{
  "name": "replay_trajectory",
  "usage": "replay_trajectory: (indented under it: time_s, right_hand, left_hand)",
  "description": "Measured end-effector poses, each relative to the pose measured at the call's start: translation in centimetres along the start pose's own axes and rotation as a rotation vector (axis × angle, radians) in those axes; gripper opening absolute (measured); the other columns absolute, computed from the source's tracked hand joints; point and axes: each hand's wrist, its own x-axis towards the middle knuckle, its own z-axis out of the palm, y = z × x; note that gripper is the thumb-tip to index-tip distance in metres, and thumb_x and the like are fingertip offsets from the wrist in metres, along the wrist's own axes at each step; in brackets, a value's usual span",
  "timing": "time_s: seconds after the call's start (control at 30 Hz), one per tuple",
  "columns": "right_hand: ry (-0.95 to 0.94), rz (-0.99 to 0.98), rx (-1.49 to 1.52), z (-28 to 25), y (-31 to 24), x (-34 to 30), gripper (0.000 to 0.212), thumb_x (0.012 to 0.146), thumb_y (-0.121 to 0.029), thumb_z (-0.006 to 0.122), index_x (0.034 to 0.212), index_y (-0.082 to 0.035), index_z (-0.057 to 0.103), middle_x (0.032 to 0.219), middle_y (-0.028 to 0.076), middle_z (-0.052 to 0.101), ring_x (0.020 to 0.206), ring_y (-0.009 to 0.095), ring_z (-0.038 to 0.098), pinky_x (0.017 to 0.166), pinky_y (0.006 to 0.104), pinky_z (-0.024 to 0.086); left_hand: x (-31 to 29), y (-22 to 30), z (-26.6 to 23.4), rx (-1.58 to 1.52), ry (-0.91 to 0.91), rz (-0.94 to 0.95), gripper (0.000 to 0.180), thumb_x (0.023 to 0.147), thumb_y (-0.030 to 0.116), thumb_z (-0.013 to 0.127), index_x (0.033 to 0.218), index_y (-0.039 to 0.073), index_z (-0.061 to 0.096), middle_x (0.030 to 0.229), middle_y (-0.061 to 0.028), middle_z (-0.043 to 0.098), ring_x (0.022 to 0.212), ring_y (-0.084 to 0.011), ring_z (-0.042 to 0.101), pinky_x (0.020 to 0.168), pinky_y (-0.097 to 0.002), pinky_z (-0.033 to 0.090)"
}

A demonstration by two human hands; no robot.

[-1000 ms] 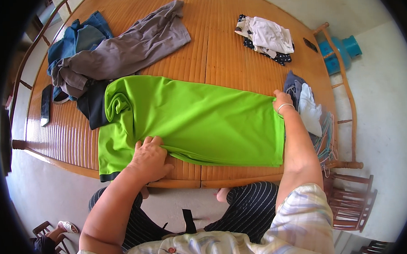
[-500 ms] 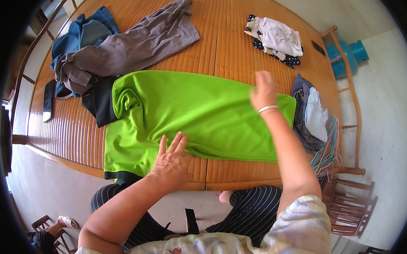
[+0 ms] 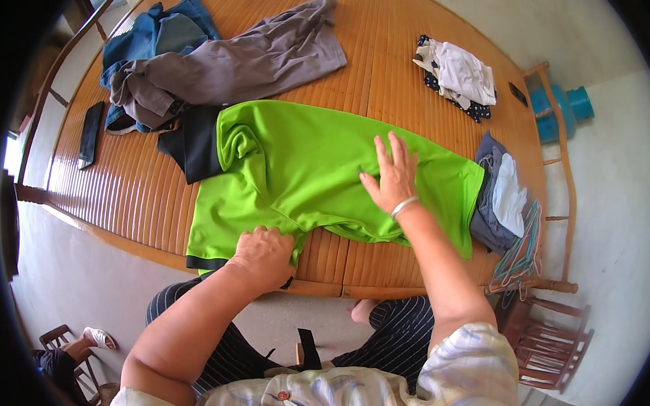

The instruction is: The person folds a green shirt on a wooden surface by hand, smoothing the fabric and aligning the edges before folding the sleeves and body into a square shape.

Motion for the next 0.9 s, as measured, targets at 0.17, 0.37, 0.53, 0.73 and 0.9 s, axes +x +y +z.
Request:
replay_trajectory:
  time_s: [0.17, 0.37, 0.53, 0.73, 0.9]
  right_hand:
    - [-0.143, -0.075, -0.092, 0.3, -5.2, -5.0, 0.073, 0.081, -0.045, 0.056, 0.141, -0.014, 0.027, 0.147, 0.019, 0.015, 0.134, 0.040, 0.017, 0.102, 0.0649, 0.012]
    - [-0.191, -0.049, -0.044, 0.4, -4.9, -5.6, 0.081, 0.080, -0.048, 0.056, 0.144, -0.015, 0.019, 0.149, 0.019, 0.008, 0.135, 0.041, 0.012, 0.101, 0.0674, 0.009]
    - [-0.193, 0.046, -0.068, -0.8, -5.7, -7.4, 0.082, 0.081, -0.047, 0.056, 0.144, -0.015, 0.016, 0.149, 0.019, 0.005, 0.135, 0.043, 0.012, 0.099, 0.0696, 0.010]
    - [-0.349, 0.181, -0.048, -1.8, -7.2, -8.5, 0.075, 0.085, -0.045, 0.053, 0.144, -0.014, 0.018, 0.149, 0.019, 0.004, 0.135, 0.044, 0.008, 0.099, 0.0696, 0.011]
    - [-0.406, 0.195, -0.073, -1.3, -8.4, -8.8, 0.073, 0.085, -0.040, 0.055, 0.143, -0.015, 0.019, 0.148, 0.019, 0.003, 0.136, 0.043, 0.005, 0.098, 0.0713, 0.011]
  left_hand:
    - [0.1, -0.2, 1.3, 0.075, 0.019, 0.022, 0.046, 0.076, 0.037, 0.067, 0.109, 0.006, 0.057, 0.110, -0.0120, 0.056, 0.106, -0.0277, 0.053, 0.086, -0.0415, 0.045]
    - [0.1, -0.4, 0.5, 0.051, -0.093, -0.007, 0.050, 0.076, 0.040, 0.067, 0.111, 0.007, 0.057, 0.112, -0.0107, 0.056, 0.108, -0.0276, 0.053, 0.086, -0.0407, 0.045]
    - [0.1, -0.4, 0.5, 0.046, -0.102, 0.018, 0.049, 0.077, 0.040, 0.066, 0.110, 0.005, 0.056, 0.111, -0.0124, 0.056, 0.107, -0.0273, 0.054, 0.085, -0.0393, 0.046]
    - [0.9, 1.3, 2.8, -0.048, 0.082, 0.085, 0.041, 0.080, 0.030, 0.062, 0.107, 0.002, 0.048, 0.107, -0.0156, 0.056, 0.103, -0.0274, 0.055, 0.082, -0.0382, 0.047]
    - [1.6, 1.2, 3.4, -0.009, 0.157, 0.112, 0.036, 0.077, 0.019, 0.059, 0.108, 0.003, 0.048, 0.105, -0.0154, 0.056, 0.101, -0.0288, 0.056, 0.083, -0.0386, 0.047]
